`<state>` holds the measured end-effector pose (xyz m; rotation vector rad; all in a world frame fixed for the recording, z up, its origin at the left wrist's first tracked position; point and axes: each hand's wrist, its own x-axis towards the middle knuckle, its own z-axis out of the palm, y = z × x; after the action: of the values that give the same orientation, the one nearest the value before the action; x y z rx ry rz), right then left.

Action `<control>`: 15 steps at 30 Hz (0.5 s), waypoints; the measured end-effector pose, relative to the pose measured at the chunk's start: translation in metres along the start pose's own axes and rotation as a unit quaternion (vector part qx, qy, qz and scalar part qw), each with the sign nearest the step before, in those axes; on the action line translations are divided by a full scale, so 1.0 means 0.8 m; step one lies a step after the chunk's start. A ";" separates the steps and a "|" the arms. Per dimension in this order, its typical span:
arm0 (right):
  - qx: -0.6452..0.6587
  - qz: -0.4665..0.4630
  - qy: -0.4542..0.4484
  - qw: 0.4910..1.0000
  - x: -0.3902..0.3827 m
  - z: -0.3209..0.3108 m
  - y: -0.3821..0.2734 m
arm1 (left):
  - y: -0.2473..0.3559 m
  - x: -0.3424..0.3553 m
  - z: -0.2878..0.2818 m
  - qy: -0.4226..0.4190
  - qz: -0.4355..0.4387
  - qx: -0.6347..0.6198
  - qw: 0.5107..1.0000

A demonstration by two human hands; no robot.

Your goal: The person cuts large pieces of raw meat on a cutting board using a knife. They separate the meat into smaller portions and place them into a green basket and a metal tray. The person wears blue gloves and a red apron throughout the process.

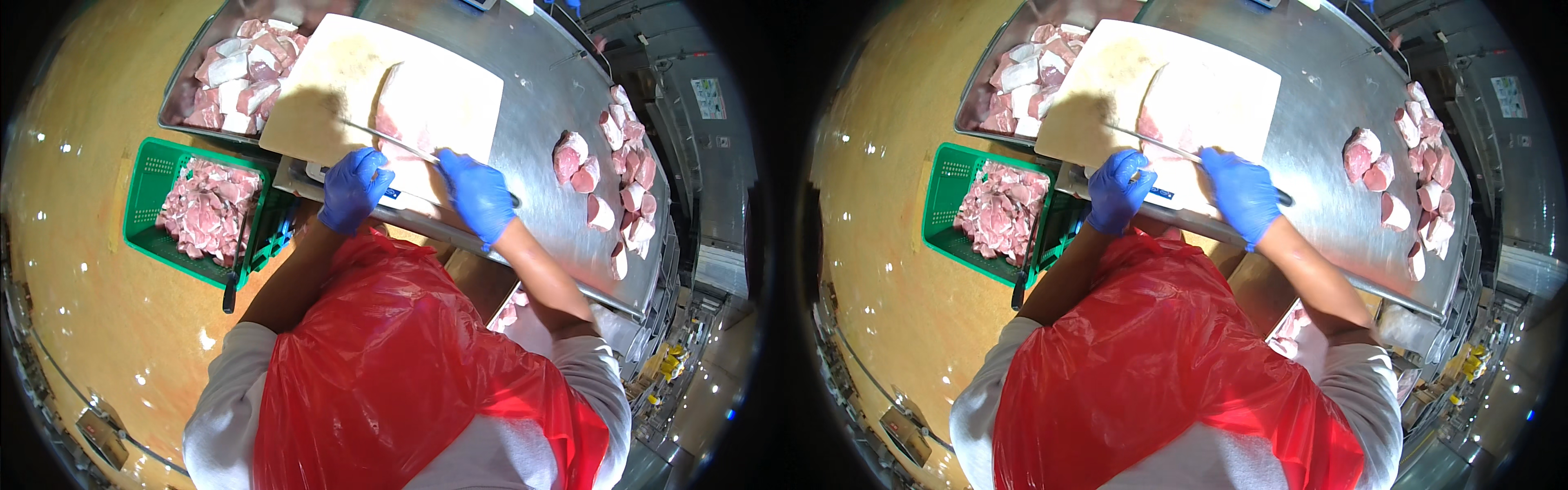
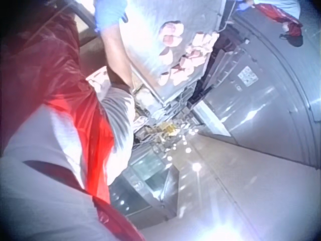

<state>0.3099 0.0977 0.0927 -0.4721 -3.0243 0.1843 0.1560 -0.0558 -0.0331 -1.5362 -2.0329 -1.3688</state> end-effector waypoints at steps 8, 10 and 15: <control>-0.056 -0.039 -0.096 0.993 -0.048 -0.028 0.102 | 0.009 -0.005 -0.017 0.064 -0.122 -0.095 0.986; 0.070 -0.038 -0.025 0.997 -0.028 -0.036 0.050 | 0.007 -0.007 -0.024 0.060 -0.125 -0.093 0.986; 0.021 -0.003 -0.074 0.997 0.014 -0.002 -0.008 | 0.007 -0.011 -0.030 0.035 -0.137 -0.106 0.984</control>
<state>0.2975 0.0954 0.0955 -0.4656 -3.1574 0.2936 0.1566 -0.0803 -0.0232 -1.2977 -2.1765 -1.7667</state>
